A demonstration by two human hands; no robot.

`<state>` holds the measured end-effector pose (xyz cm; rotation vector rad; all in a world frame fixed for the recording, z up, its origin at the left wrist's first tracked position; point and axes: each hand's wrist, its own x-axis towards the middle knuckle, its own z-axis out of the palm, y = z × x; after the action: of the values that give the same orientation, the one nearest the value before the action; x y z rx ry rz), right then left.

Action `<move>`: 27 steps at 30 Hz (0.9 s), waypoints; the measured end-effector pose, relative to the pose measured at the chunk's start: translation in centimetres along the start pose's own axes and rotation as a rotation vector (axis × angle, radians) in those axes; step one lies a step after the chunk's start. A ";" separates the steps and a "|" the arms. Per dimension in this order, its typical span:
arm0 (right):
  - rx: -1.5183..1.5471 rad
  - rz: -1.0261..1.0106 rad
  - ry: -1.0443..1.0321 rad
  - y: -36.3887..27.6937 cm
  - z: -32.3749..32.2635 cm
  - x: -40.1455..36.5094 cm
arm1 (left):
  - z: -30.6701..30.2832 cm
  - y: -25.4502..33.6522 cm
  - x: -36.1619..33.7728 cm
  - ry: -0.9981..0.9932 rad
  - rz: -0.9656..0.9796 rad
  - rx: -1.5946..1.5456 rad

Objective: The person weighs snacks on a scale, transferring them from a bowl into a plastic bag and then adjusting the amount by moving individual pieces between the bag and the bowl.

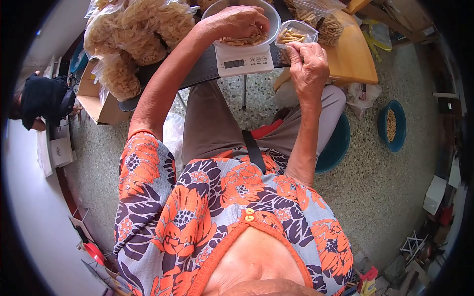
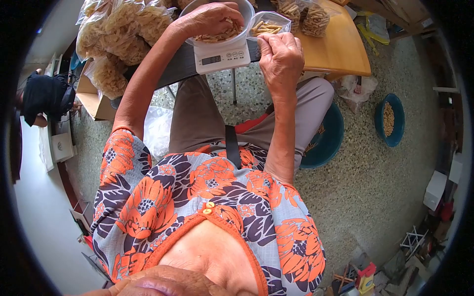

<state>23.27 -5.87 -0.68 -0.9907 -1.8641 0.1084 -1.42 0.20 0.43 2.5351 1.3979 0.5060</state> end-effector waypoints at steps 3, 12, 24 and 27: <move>-0.004 -0.007 0.000 0.0 0.0 0.0 | -0.5 0.7 -0.2 0.073 0.077 0.038; 0.007 -0.008 0.008 0.0 0.0 0.1 | -3.5 1.4 -0.8 -0.008 -0.094 -0.150; 0.006 -0.022 0.023 -0.2 -0.1 -0.1 | -4.1 6.7 -0.4 0.085 -0.318 -1.218; 0.012 -0.013 0.020 -0.2 -0.2 -0.1 | -3.4 8.2 0.8 0.243 -0.214 -0.770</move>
<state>23.33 -6.14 -0.53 -0.9679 -1.8496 0.1012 3.97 -3.44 6.49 1.7330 1.2024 1.0853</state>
